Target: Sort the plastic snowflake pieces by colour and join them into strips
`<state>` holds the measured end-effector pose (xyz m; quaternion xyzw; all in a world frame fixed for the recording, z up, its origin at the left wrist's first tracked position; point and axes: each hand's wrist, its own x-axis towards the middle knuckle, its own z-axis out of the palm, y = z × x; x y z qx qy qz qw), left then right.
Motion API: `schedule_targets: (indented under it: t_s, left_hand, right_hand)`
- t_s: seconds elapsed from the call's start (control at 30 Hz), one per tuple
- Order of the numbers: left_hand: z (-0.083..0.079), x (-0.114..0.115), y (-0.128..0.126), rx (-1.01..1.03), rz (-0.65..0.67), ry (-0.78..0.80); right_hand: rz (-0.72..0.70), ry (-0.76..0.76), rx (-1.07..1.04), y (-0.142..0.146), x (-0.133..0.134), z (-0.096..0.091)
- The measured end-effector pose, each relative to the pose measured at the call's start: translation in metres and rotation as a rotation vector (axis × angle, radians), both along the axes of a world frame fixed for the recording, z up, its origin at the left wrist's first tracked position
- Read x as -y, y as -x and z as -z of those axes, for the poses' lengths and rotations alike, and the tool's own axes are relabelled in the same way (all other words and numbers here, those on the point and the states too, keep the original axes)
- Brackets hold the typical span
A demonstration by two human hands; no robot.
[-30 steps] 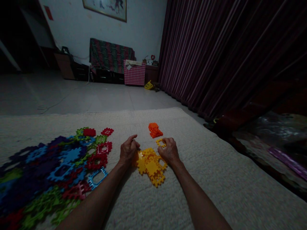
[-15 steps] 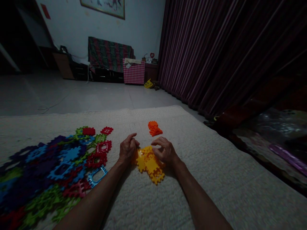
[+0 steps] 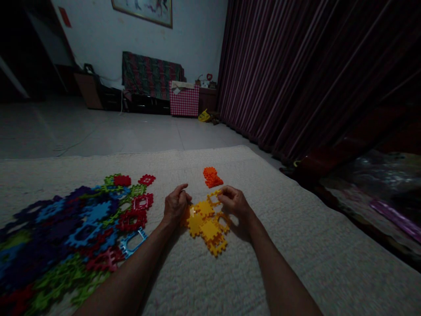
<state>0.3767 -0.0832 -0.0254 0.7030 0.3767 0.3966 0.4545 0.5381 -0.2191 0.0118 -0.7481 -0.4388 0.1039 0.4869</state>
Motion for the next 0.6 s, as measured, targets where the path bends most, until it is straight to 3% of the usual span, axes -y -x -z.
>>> schedule_targets:
  t_s: [0.07, 0.13, 0.17, 0.3, 0.43, 0.6]
  left_hand:
    - [0.0, 0.0, 0.0, 0.001, -0.002, -0.005]
    - [0.0, 0.0, 0.0, 0.002, -0.004, -0.009]
    - [0.0, 0.0, 0.0, 0.005, -0.003, -0.007]
    - [0.001, 0.0, 0.0, 0.013, 0.004, -0.007]
    - [0.002, -0.001, 0.0, 0.013, 0.004, -0.009]
    - [0.001, 0.0, 0.0, 0.003, 0.004, -0.003]
  right_hand:
    - [0.152, -0.103, -0.056, -0.019, 0.004, 0.006]
    - [0.377, -0.213, 0.091, -0.04, 0.01, 0.017]
    - [0.42, -0.215, 0.188, -0.05, 0.012, 0.023]
    - [0.262, 0.02, 0.343, -0.074, 0.021, 0.041]
    - [0.141, 0.123, 0.337, -0.073, 0.028, 0.043]
    - [0.199, 0.209, 0.403, -0.063, 0.029, 0.046]
